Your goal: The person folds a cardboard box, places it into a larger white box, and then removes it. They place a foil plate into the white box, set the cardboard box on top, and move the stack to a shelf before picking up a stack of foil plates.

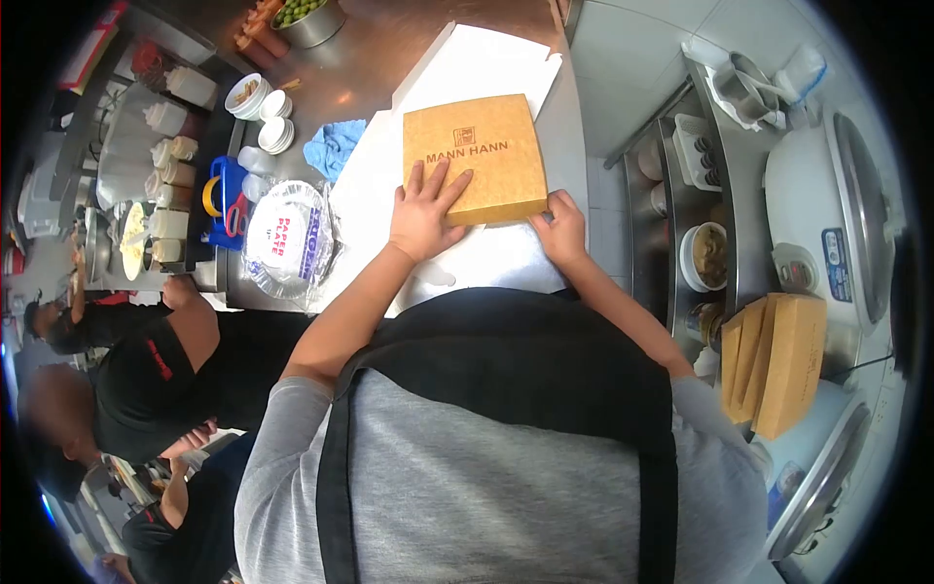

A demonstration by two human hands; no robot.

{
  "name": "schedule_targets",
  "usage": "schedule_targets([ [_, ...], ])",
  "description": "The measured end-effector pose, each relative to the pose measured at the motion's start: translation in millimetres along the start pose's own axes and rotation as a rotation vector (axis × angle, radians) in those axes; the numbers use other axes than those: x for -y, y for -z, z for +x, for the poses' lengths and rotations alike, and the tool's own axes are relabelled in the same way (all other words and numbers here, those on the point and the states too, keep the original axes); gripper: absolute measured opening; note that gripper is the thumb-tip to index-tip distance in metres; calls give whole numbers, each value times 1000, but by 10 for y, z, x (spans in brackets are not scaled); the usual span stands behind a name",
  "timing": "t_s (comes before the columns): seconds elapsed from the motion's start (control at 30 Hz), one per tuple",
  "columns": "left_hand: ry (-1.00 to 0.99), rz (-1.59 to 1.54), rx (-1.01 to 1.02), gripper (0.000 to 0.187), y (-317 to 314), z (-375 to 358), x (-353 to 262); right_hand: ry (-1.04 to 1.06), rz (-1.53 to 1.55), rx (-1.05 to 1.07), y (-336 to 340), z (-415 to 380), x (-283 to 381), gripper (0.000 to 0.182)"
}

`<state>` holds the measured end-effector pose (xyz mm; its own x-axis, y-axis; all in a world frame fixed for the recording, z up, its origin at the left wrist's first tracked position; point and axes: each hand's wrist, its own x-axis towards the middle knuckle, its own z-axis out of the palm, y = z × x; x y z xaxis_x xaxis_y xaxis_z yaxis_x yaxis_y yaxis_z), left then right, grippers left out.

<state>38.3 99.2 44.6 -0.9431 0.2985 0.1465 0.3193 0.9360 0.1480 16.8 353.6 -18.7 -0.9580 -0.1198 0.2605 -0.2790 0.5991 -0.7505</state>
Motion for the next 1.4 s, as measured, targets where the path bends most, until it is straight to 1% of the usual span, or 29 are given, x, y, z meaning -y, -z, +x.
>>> schedule_targets([
  [0.13,-9,14,-9,87,-45,-43,3,-199,280,29,-117,82,5,17],
  [0.23,-13,-24,-14,87,-73,-72,14,-301,803,28,-12,-26,30,18],
  [0.33,-8,-62,-39,86,-112,-67,18,-46,556,-62,60,-104,-44,19],
  [0.4,-14,-84,-72,85,-123,-68,8,-88,415,-79,60,-127,-89,18],
  [0.53,-44,0,-21,83,-98,-76,-53,-203,250,-49,68,-118,-37,15],
  [0.6,-69,69,24,81,-114,-95,-80,-202,278,-72,-5,-104,-90,16],
  [0.73,-51,103,10,72,-152,-106,-167,-253,426,-98,9,-130,-86,20],
  [0.83,-30,49,9,67,-194,-84,-146,-260,434,-70,33,-96,-106,27],
  [0.93,-22,16,18,64,-199,-75,-132,-272,507,-100,-5,-84,-145,34],
  [1.03,-35,53,50,69,-142,-87,-142,-271,539,-91,-17,-100,-160,40],
  [1.13,-18,49,54,75,-60,-81,-136,-304,515,-40,-21,-123,-50,40],
  [1.23,23,75,-21,80,-173,-57,-59,-322,546,-44,-70,-142,-18,41],
  [1.4,-12,3,-54,80,-120,-49,44,-282,501,-97,-110,-114,-38,39],
])
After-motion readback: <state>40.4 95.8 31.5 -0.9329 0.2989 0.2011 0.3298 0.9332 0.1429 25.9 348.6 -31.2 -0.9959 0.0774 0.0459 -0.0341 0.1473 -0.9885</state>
